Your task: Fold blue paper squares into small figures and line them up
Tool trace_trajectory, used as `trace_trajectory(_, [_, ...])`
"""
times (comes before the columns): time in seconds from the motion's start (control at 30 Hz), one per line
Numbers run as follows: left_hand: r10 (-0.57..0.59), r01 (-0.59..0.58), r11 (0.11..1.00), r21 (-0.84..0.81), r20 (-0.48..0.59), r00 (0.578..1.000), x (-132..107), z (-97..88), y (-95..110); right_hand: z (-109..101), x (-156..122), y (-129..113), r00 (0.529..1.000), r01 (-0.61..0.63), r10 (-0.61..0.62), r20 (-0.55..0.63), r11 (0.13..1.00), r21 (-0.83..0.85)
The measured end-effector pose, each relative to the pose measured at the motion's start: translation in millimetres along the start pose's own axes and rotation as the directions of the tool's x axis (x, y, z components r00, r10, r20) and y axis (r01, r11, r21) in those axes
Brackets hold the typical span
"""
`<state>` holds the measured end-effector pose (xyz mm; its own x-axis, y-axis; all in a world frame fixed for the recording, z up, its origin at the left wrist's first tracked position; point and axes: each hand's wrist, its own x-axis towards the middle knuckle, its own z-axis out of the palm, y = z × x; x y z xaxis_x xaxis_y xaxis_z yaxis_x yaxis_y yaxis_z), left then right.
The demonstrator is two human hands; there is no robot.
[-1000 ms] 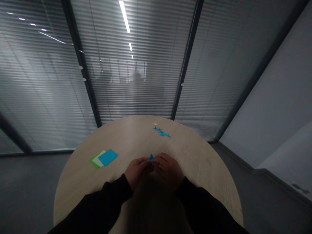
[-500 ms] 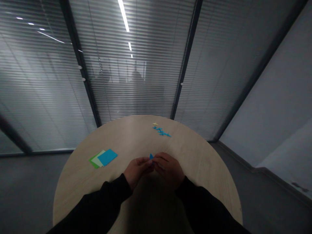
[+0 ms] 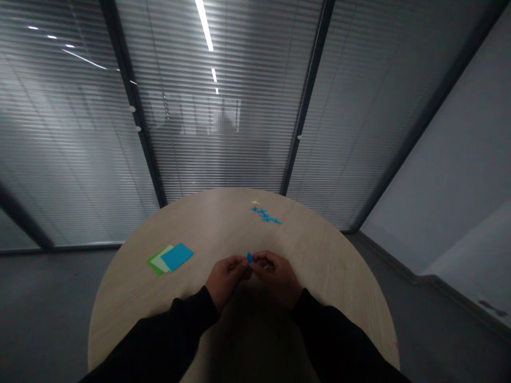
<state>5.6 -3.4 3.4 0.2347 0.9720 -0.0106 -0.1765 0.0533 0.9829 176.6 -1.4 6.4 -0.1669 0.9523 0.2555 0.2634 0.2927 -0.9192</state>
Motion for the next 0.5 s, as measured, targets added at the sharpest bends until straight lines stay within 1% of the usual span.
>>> trace_trajectory(0.1, [0.054,-0.052,0.993,0.107,-0.012,0.998,-0.1,-1.3,-0.8,0.3,0.1,0.8,1.0,-0.019,0.019,-0.015,0.999,0.047])
trace_trajectory(0.23, [0.097,-0.089,0.968,0.233,-0.025,0.995,-0.3,-2.4,0.1,-0.7,-0.8,-2.1,0.999,0.0,0.0,-0.054,1.0,0.004])
trace_trajectory(0.3, [0.139,-0.119,0.948,0.296,-0.048,0.989,-0.4,-2.5,1.6,-1.0,-1.1,-3.9,0.998,0.008,-0.009,-0.066,1.0,-0.013])
trace_trajectory(0.4, [0.207,-0.172,0.934,0.314,-0.084,0.975,0.5,-2.8,2.3,-0.3,-0.7,-4.1,0.998,-0.003,0.003,-0.056,1.0,-0.011])
trace_trajectory(0.5, [0.231,-0.196,0.942,0.273,-0.102,0.968,2.3,-2.9,-0.4,2.3,0.3,0.2,0.999,-0.016,0.018,-0.04,0.999,0.047])
